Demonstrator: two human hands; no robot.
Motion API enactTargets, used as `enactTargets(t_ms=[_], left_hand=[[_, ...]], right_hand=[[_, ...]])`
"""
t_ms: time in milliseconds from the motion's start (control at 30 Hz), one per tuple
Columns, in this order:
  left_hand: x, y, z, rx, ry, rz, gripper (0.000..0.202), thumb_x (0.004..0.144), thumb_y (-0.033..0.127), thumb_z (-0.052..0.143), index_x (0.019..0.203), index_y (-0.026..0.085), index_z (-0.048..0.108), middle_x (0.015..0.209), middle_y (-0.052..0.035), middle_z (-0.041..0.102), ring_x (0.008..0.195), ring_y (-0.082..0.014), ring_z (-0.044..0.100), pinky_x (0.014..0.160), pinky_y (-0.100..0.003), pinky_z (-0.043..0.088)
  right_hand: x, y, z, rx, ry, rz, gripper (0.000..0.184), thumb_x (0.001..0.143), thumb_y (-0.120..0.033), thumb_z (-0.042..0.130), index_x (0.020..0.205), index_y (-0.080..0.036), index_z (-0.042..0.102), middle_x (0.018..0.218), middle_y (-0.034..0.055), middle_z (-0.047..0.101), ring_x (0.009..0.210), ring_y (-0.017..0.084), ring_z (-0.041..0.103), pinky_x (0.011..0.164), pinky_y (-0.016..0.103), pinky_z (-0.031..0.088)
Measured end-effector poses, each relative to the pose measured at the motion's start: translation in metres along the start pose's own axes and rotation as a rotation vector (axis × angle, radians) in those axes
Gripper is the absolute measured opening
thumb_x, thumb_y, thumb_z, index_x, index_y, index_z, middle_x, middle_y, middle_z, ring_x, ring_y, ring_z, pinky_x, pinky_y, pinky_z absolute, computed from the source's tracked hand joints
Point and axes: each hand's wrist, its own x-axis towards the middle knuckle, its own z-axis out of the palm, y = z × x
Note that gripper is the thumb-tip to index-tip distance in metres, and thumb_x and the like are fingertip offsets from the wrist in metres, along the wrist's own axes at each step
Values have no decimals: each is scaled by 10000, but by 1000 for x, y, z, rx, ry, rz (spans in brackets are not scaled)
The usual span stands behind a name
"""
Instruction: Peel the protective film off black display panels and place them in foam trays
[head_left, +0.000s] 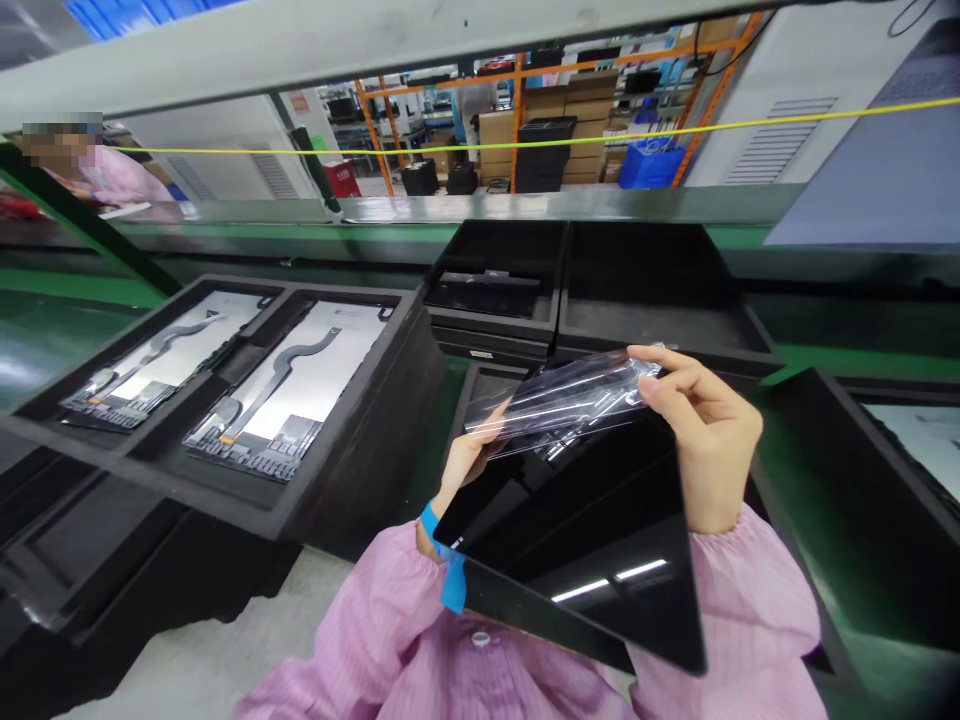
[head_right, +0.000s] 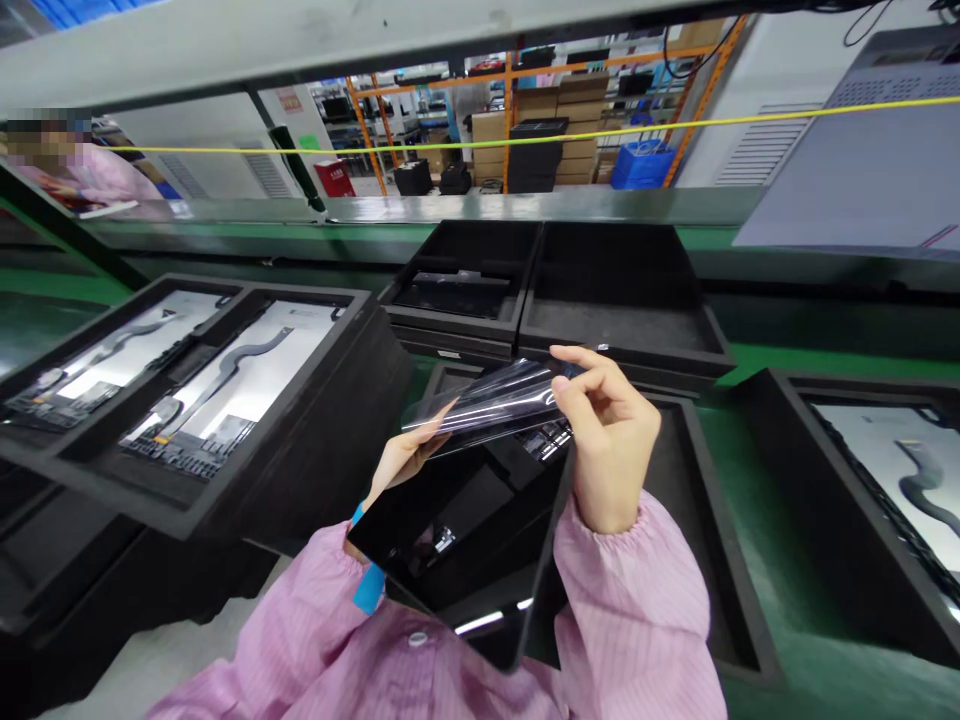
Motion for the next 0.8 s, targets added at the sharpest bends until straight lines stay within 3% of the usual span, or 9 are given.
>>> enactTargets(t_ms=[100,200,333,433,533,633,800], left_hand=[[-14,10,8,-13,11,16,342,741,136,592,1065,196,683,1178,0,660,1298,-263,407,1095,-370,301],[-35,20,20,-44,22,80,376,795,171,568,1168,191,621,1256,12,610,1302,-225,405,1083,-297,312],[-56,31,37,-108,49,118,472,828,138,520,1297,176,498,1374,18,498,1325,-169,369,1088,-228,274],[-62,35,43,-183,51,75,514,836,109,514,1340,166,436,1334,20,539,1352,-133,309,1109,-211,220],[-63,38,46,-253,27,43,528,847,90,503,1359,171,404,1242,33,616,1352,-107,293,1122,-203,180],[-64,39,47,-269,33,16,544,845,113,524,1368,183,394,1208,31,639,1330,-120,341,1120,-205,199],[-63,37,46,-250,67,-7,564,828,144,552,1367,216,402,1326,33,541,1300,-167,406,1079,-215,298]], right_hand=[[3,-2,-2,7,-28,136,236,669,-252,630,500,-174,484,923,52,656,872,201,577,802,318,397],[12,5,-11,-38,-97,266,245,627,-340,632,508,-190,480,985,32,647,951,224,565,769,320,425],[45,42,-40,-161,-262,362,303,556,-467,690,506,-211,536,1104,35,608,1024,262,546,789,347,476],[76,77,-63,-256,-437,464,439,337,-570,762,398,-204,527,1129,86,592,1031,353,534,748,392,517],[90,95,-75,-268,-452,495,479,309,-603,779,381,-211,514,1179,63,567,1104,375,489,720,398,537],[90,98,-78,-252,-461,522,492,321,-613,792,394,-215,511,1212,24,548,1131,364,472,700,382,545],[95,107,-76,-216,-443,568,537,290,-567,828,370,-196,449,1205,63,551,1089,370,491,656,370,521]])
